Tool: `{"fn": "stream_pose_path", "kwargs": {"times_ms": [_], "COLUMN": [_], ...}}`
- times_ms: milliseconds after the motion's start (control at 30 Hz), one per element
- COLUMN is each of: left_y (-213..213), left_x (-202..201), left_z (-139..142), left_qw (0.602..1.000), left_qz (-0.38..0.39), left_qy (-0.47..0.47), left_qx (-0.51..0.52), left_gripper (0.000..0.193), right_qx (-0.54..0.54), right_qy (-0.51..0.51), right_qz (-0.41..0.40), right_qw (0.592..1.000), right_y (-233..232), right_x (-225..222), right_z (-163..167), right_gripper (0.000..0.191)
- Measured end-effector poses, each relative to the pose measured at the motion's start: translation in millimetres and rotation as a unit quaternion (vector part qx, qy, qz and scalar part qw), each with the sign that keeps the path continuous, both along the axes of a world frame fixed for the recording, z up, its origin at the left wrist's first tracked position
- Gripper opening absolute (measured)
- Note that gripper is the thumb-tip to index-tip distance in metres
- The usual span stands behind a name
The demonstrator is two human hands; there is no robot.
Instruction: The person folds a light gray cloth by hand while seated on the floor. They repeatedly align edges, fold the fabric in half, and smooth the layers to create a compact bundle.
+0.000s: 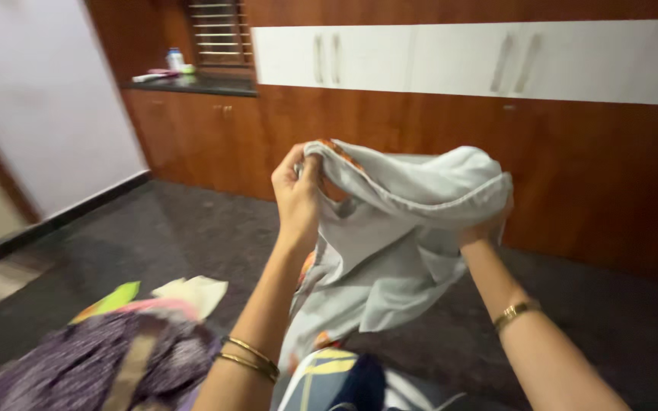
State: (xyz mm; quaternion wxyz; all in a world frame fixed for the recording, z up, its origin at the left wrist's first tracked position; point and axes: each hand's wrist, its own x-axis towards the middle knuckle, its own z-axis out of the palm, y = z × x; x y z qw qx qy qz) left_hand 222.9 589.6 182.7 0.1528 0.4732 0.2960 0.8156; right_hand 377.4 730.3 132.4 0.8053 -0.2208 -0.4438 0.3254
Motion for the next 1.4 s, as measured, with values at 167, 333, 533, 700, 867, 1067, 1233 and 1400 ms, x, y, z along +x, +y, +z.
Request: {"fn": "stream_pose_path", "kwargs": {"times_ms": [167, 333, 533, 700, 867, 1067, 1233, 1400], "left_y": [90.2, 165.2, 252.9, 286.3, 290.4, 284.3, 291.1, 299.9], "left_x": [57.5, 100.2, 145.1, 199.6, 198.5, 157.9, 79.5, 10.7], "left_z": [-34.0, -70.9, -72.7, -59.9, -61.8, -75.1, -83.4, -66.5], "left_qw": [0.995, 0.984, 0.967, 0.857, 0.798, 0.834, 0.907, 0.936], "left_qz": [-0.093, -0.146, -0.212, -0.407, -0.351, -0.244, -0.164, -0.128], "left_qy": [-0.038, -0.075, 0.126, 0.261, 0.487, 0.479, 0.363, 0.306], "left_qx": [-0.017, -0.075, -0.055, -0.176, -0.054, -0.127, -0.134, -0.116], "left_gripper": [0.019, 0.019, 0.017, 0.015, 0.014, 0.017, 0.017, 0.016], "right_qx": [-0.036, -0.062, -0.263, -0.250, -0.219, -0.140, -0.233, -0.258], "right_qy": [-0.021, -0.107, -0.445, -0.271, -0.255, -0.280, -0.359, -0.228], "right_qz": [-0.109, -0.178, -0.140, -0.083, -0.171, -0.292, -0.328, -0.190], "right_qw": [0.993, 0.976, 0.845, 0.926, 0.926, 0.904, 0.842, 0.920], "right_y": [60.4, 92.7, 89.1, 88.0, 78.3, 59.0, 48.0, 91.5], "right_x": [92.1, 149.9, 169.9, 182.7, 190.1, 130.1, 70.9, 21.1], "right_z": [-50.8, -117.2, -183.8, -159.8, -126.7, -118.7, -106.5, -61.4], "right_gripper": [0.065, 0.054, 0.052, 0.054, 0.034, 0.019, 0.013, 0.007]}}
